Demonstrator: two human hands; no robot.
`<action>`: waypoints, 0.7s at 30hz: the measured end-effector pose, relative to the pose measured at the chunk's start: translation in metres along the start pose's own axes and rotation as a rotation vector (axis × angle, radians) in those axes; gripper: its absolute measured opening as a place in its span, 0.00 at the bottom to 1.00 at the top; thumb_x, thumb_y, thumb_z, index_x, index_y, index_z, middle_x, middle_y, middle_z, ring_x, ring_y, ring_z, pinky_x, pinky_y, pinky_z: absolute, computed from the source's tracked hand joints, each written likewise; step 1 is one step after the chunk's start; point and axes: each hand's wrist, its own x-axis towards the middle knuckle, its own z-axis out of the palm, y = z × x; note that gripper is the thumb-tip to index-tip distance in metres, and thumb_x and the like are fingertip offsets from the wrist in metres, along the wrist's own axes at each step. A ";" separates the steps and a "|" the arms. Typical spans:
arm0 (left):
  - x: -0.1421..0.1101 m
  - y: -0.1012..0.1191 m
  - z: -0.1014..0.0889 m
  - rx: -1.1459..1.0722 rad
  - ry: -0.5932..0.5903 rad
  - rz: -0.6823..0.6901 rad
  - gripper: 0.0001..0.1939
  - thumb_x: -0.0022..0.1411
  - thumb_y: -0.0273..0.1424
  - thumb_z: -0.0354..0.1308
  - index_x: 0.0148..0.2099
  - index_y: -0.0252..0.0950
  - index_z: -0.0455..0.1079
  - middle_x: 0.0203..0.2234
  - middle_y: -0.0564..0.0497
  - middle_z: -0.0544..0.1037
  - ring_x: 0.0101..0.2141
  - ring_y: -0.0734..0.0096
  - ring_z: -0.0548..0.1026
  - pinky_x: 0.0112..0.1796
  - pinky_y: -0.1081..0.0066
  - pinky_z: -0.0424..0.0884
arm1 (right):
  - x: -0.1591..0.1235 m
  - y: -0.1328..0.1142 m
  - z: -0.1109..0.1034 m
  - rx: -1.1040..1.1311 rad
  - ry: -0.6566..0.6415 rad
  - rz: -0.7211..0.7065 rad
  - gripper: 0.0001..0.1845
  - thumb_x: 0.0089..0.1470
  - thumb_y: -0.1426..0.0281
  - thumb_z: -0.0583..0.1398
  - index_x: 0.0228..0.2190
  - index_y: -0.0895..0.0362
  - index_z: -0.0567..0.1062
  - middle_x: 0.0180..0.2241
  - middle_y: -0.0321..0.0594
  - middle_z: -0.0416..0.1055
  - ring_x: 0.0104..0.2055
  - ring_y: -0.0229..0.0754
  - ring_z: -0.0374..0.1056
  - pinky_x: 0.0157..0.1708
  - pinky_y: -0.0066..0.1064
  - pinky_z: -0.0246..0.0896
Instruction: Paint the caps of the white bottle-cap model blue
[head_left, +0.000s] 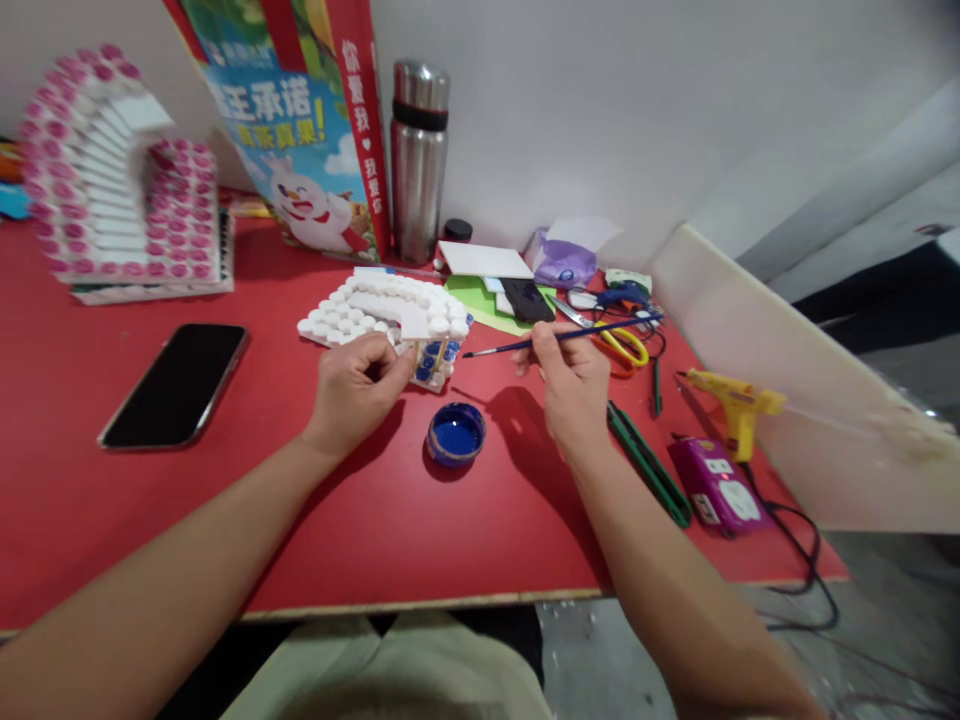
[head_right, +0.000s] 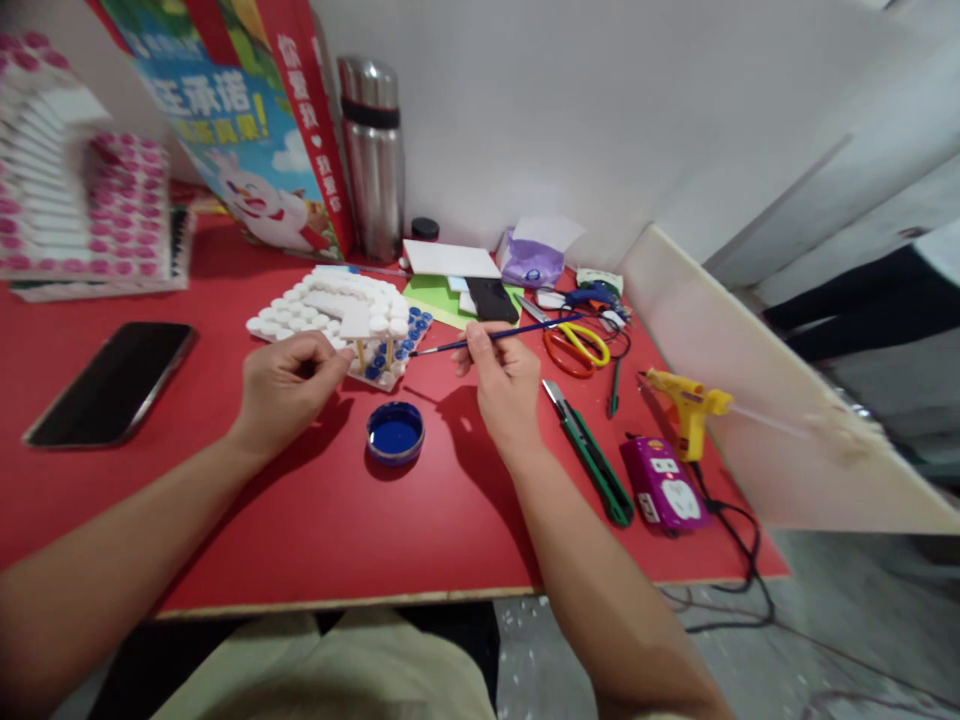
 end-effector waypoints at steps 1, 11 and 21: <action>0.000 0.000 0.000 -0.001 0.001 0.000 0.22 0.64 0.31 0.62 0.22 0.38 0.57 0.17 0.56 0.63 0.21 0.76 0.60 0.25 0.70 0.57 | -0.001 0.000 0.001 -0.029 -0.018 -0.015 0.19 0.62 0.51 0.69 0.33 0.54 0.80 0.25 0.33 0.79 0.25 0.36 0.73 0.30 0.30 0.71; 0.002 -0.008 -0.001 -0.012 0.025 -0.058 0.21 0.63 0.33 0.63 0.22 0.38 0.58 0.17 0.58 0.61 0.21 0.76 0.59 0.25 0.70 0.56 | 0.009 -0.004 0.005 -0.019 0.072 0.089 0.22 0.59 0.51 0.71 0.25 0.53 0.74 0.19 0.30 0.73 0.18 0.32 0.63 0.20 0.27 0.61; 0.002 -0.008 -0.001 -0.024 0.024 -0.061 0.22 0.63 0.34 0.63 0.22 0.38 0.58 0.17 0.57 0.61 0.21 0.76 0.60 0.25 0.70 0.57 | 0.033 -0.008 0.018 -0.038 0.167 0.057 0.29 0.59 0.42 0.67 0.25 0.53 0.72 0.15 0.28 0.66 0.15 0.31 0.56 0.16 0.26 0.50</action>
